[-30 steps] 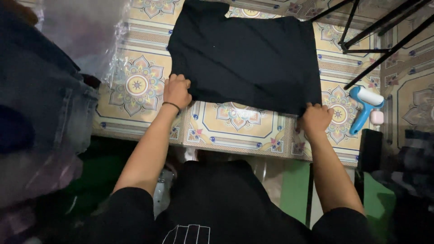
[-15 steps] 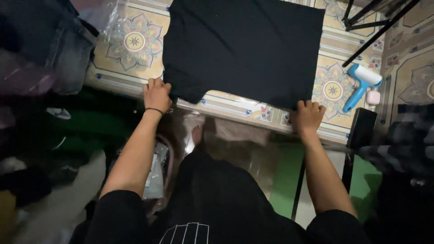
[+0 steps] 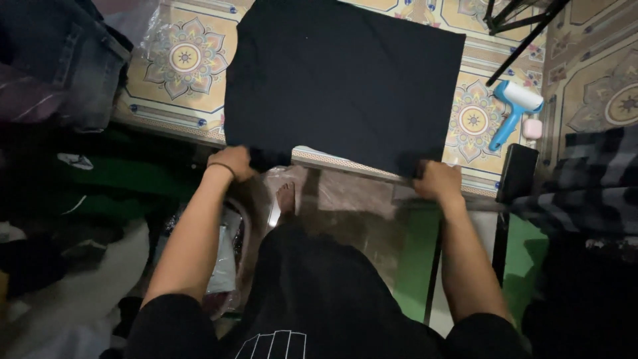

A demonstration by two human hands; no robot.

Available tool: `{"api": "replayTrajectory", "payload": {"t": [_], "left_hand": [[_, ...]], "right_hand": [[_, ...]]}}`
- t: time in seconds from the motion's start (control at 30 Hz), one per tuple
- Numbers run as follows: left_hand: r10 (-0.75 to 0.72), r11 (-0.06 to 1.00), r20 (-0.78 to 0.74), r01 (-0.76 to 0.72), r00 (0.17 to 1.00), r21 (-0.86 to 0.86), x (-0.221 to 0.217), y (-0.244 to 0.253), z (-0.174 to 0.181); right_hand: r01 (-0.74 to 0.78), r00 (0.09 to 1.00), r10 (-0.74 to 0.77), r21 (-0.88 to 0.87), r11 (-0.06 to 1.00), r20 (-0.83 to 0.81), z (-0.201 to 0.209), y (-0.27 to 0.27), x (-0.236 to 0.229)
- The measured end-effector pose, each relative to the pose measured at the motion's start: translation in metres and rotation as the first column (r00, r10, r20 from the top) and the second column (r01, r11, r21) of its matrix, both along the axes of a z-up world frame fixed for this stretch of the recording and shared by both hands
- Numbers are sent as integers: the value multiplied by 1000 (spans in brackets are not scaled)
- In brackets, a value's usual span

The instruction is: Using a lint roller to remove lint and debris from a black t-shirt and then folding it.

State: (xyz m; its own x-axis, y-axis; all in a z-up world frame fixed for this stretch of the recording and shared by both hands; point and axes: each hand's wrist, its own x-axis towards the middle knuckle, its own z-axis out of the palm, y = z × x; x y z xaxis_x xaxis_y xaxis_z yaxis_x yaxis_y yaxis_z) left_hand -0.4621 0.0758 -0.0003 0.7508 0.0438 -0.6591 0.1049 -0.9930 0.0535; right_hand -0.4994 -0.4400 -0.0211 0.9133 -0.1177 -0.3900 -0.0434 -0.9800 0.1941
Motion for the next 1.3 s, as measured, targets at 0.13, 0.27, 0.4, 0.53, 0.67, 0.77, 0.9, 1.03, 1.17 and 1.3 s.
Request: {"api": "replayTrajectory", "payload": {"t": [0.13, 0.27, 0.4, 0.53, 0.67, 0.77, 0.9, 1.03, 1.17, 1.3], "left_hand": [[-15, 987, 407, 78, 913, -138, 34, -40, 18], [126, 958, 524, 34, 842, -285, 41, -71, 22], [21, 997, 411, 11, 911, -75, 33, -64, -20], [80, 994, 428, -39, 900, -105, 2, -74, -8], [154, 986, 409, -112, 899, -125, -27, -83, -8], [196, 980, 417, -189, 888, -58, -27, -88, -16], [229, 964, 489, -267, 842, 8, -9, -92, -3], [237, 965, 490, -262, 839, -18, 28, -85, -11], [219, 975, 515, -162, 829, -154, 74, -85, -9], [175, 984, 447, -137, 877, -116, 80, -79, -16]], "right_hand": [[-70, 925, -19, 221, 973, 379, -17, 20, 26], [-177, 853, -99, 461, 869, 513, -2, 75, 40], [93, 962, -192, 433, 896, 192, 3, 67, 43], [149, 979, -184, 295, 944, 93, 10, 44, 32], [144, 971, -194, 303, 942, 141, 6, 37, 8], [200, 952, -252, 274, 941, 171, 6, 45, -7], [125, 816, -207, 185, 975, 539, -36, 47, -15], [160, 757, -238, 180, 970, 609, -43, 59, 9], [76, 852, -252, 367, 927, 460, -16, 83, 64], [5, 896, -183, 403, 915, 405, 4, 108, 95]]}}
